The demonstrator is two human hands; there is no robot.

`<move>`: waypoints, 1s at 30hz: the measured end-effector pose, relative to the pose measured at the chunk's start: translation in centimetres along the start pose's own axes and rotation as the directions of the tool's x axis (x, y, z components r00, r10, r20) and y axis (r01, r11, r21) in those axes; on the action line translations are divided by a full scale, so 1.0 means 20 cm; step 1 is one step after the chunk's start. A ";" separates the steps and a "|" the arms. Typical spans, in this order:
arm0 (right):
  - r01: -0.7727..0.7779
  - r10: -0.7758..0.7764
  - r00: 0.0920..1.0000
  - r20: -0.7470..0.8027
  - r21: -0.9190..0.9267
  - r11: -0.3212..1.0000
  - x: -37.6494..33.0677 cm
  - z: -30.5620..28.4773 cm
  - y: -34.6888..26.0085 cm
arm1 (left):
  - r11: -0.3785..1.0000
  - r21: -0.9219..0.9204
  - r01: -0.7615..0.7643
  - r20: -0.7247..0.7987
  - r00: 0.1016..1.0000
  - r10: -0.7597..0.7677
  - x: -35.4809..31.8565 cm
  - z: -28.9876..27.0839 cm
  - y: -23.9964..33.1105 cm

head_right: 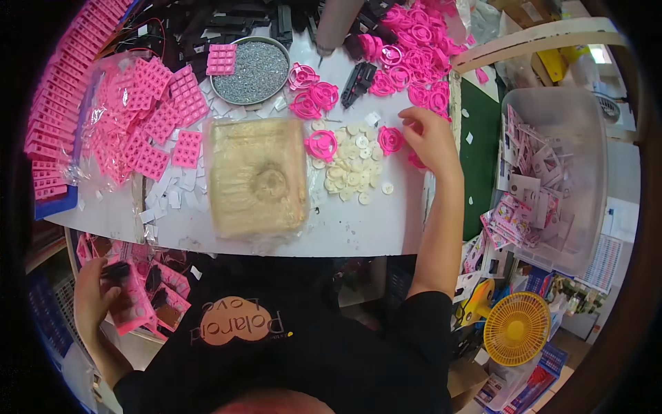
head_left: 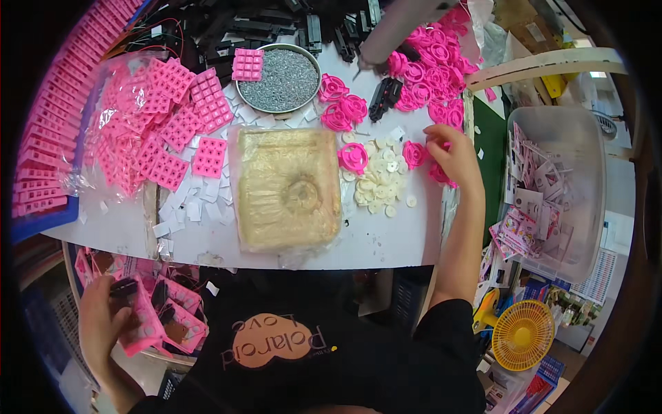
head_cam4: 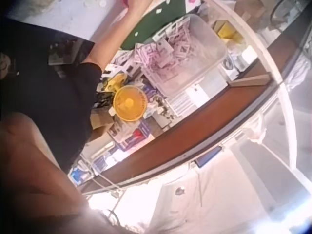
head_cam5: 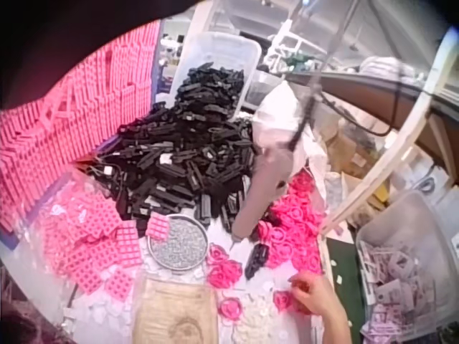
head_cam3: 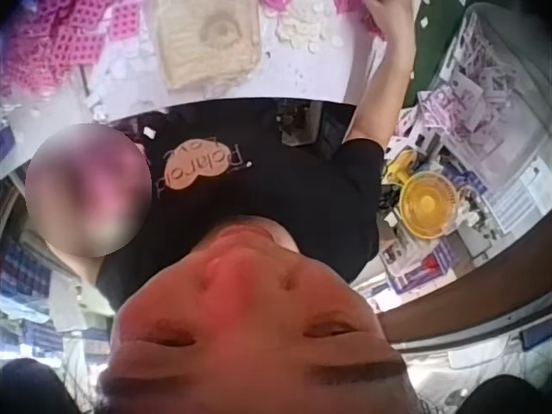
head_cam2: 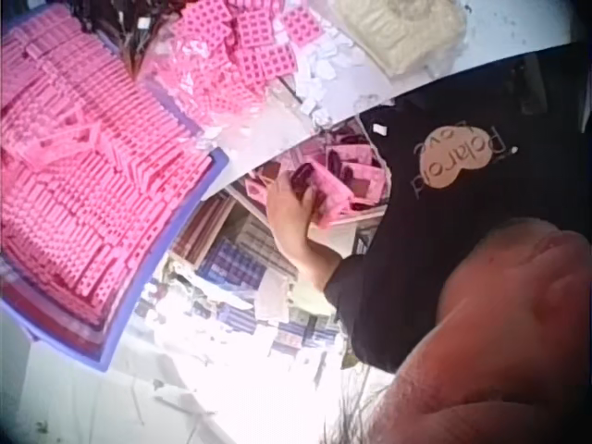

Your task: Assembling a pink toy piggy bank using an electric screwdriver to install internal components and exterior parts.

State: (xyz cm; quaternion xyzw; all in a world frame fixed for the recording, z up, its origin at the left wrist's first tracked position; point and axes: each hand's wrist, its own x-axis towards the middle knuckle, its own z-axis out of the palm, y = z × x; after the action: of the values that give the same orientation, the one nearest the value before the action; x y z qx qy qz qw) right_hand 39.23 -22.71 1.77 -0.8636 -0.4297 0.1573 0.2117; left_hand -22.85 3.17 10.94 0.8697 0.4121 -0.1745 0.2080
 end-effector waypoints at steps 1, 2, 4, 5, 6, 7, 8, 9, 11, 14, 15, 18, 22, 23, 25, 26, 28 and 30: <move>0.057 -0.056 0.998 0.009 -0.054 0.997 -0.03 0.02 -0.02 | 0.998 0.054 0.013 -0.048 0.999 -0.011 0.00 0.06 -0.02; 0.117 -0.116 0.993 0.020 -0.112 0.987 -0.06 0.02 -0.05 | 0.995 0.044 -0.086 -0.087 0.992 0.089 0.05 0.08 0.03; 0.134 -0.154 0.986 -0.068 -0.234 0.963 -0.05 0.09 -0.01 | 0.961 0.035 -0.274 -0.172 0.946 0.276 0.17 0.12 0.20; 0.140 -0.179 0.978 -0.111 -0.293 0.946 -0.04 0.11 0.00 | 0.938 0.019 -0.345 -0.215 0.915 0.341 0.24 0.15 0.30; 0.140 -0.210 0.958 -0.195 -0.319 0.937 -0.04 0.11 -0.07 | 0.919 0.008 -0.395 -0.263 0.886 0.383 0.30 0.18 0.41; 0.194 -0.247 0.951 -0.183 -0.267 0.944 -0.05 0.11 -0.18 | 0.867 -0.010 -0.497 -0.312 0.826 0.470 0.36 0.21 0.51; 0.245 -0.284 0.943 -0.173 -0.214 0.946 -0.06 0.11 -0.32 | 0.808 -0.033 -0.589 -0.306 0.775 0.553 0.42 0.25 0.57; 0.283 -0.307 0.938 -0.162 -0.156 0.946 -0.10 0.13 -0.43 | 0.740 -0.097 -0.665 -0.298 0.729 0.616 0.48 0.28 0.65; 0.391 -0.377 0.918 -0.124 0.121 0.912 -0.19 0.27 -0.64 | 0.579 -0.179 -0.795 -0.358 0.601 0.714 0.60 0.37 0.83; 0.450 -0.449 0.893 -0.033 0.040 0.892 -0.23 0.48 -0.79 | 0.472 -0.118 -0.874 -0.428 0.473 0.770 0.72 0.48 1.01; 0.432 -0.432 0.901 -0.028 -0.021 0.902 -0.24 0.54 -0.79 | 0.489 -0.068 -0.870 -0.407 0.471 0.782 0.75 0.50 1.04; 0.387 -0.388 0.921 0.018 -0.114 0.915 -0.23 0.60 -0.81 | 0.548 0.081 -0.832 -0.337 0.495 0.801 0.79 0.54 1.05; 0.406 -0.384 0.913 0.140 -0.195 0.893 -0.20 0.56 -0.83 | 0.530 0.088 -0.844 -0.273 0.491 0.827 0.81 0.56 1.06; 0.394 -0.368 0.915 0.167 -0.170 0.903 -0.18 0.55 -0.84 | 0.591 0.020 -0.807 -0.208 0.575 0.792 0.81 0.54 1.07; 0.370 -0.350 0.921 0.170 -0.108 0.923 -0.18 0.54 -0.85 | 0.520 0.010 -0.854 -0.154 0.513 0.845 0.83 0.48 1.05; 0.348 -0.332 0.927 0.173 -0.076 0.934 -0.18 0.54 -0.87 | 0.422 -0.069 -0.904 -0.203 0.427 0.881 0.85 0.42 0.98; 0.369 -0.356 0.922 0.150 -0.070 0.927 -0.18 0.57 -0.85 | 0.528 -0.183 -0.829 -0.416 0.552 0.723 0.88 0.23 0.80; 0.318 -0.322 0.938 0.127 0.056 0.947 -0.20 0.55 -0.88 | 0.671 -0.083 -0.736 -0.669 0.540 0.510 0.96 -0.09 0.61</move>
State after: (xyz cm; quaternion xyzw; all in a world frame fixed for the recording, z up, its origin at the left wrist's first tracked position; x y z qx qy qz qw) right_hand 20.07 -13.95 1.53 -0.7659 -0.5749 0.1860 0.2199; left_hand -1.44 9.53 6.00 0.9136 0.1349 0.2724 0.2699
